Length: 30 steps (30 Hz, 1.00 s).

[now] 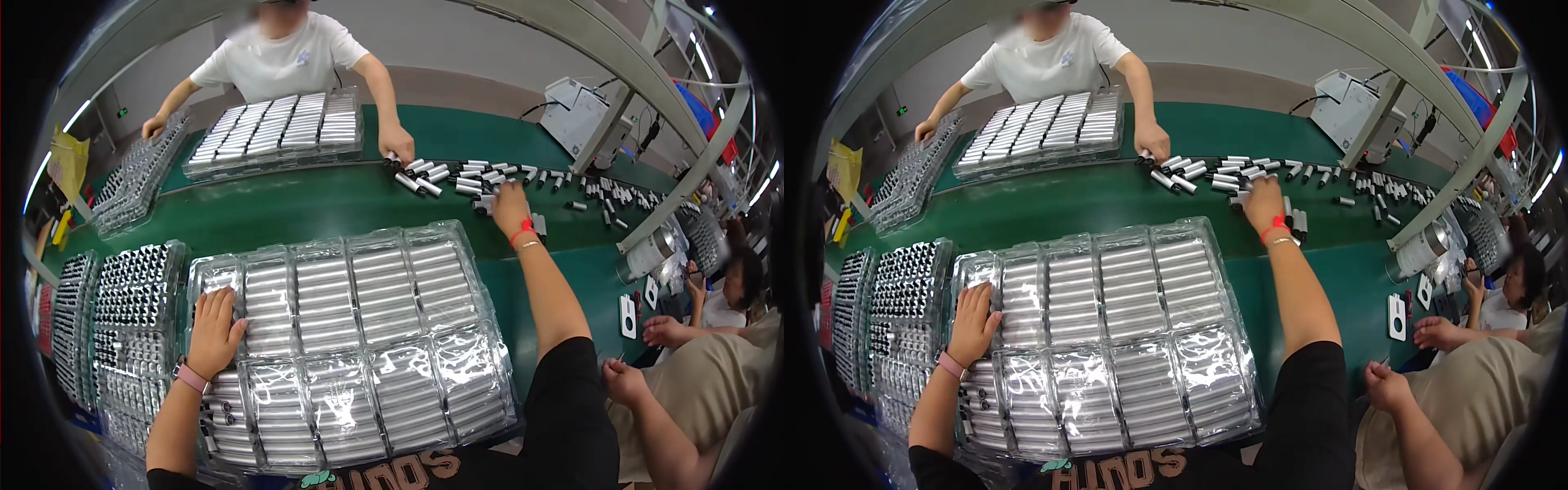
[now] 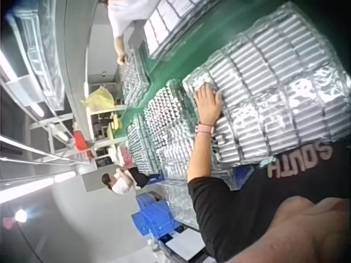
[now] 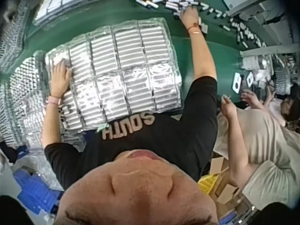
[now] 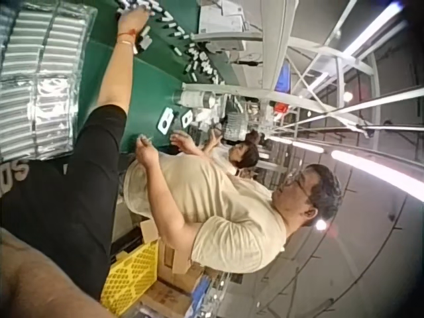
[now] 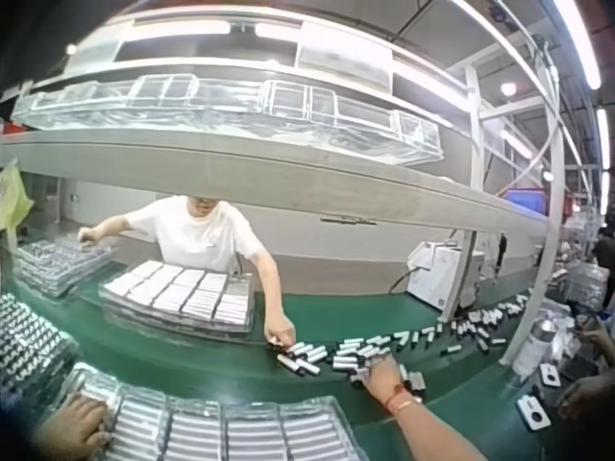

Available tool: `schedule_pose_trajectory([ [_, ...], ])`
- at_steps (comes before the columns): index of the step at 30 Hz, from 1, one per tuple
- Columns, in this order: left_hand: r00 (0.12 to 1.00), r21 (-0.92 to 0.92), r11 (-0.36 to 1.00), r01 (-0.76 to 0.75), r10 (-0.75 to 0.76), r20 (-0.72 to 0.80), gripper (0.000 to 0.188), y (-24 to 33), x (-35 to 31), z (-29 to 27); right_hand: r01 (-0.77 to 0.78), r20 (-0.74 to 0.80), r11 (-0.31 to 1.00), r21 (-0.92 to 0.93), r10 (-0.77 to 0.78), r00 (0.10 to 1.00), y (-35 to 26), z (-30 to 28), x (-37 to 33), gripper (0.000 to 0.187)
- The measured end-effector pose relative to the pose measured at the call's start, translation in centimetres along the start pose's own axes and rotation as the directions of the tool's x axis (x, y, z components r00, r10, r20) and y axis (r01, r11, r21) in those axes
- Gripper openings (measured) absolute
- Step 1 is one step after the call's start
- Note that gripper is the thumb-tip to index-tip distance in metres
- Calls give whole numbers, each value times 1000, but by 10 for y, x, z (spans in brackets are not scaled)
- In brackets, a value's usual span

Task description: Assembling and inspecting small cylindrical components at an industrial workbench.

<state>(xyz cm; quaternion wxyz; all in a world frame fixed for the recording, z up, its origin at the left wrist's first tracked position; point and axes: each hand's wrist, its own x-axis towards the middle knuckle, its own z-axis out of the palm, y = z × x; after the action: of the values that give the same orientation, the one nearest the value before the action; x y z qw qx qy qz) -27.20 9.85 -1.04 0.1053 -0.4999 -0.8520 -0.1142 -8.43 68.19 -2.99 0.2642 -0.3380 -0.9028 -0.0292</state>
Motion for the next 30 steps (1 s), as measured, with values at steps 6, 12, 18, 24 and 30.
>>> schedule_pose_trajectory([
  [6, 999, -8, 999, -39, 39, -29, 45, 7, 13, 3, -15, 489, 993, 119, -45, 871, -104, 49, 64, 35],
  [12, 1000, 11, 1000, 1, -1, -28, 45, 1, -1, -1, -506, 596, 790, 347, 231, 769, -167, 27, 47, 30],
  [18, 1000, 6, 1000, 8, -8, -23, 45, 3, -1, -2, -170, 493, 985, -25, 160, 855, -116, 47, 51, 24],
  [24, 1000, -32, 999, 15, -15, -5, 44, 5, 4, 0, -125, 468, 971, -203, 208, 859, -60, 31, 40, 33],
  [30, 999, -9, 999, 35, -35, -24, 44, 1, -5, 2, -244, 297, 951, -188, 292, 909, 2, 18, 16, 34],
])
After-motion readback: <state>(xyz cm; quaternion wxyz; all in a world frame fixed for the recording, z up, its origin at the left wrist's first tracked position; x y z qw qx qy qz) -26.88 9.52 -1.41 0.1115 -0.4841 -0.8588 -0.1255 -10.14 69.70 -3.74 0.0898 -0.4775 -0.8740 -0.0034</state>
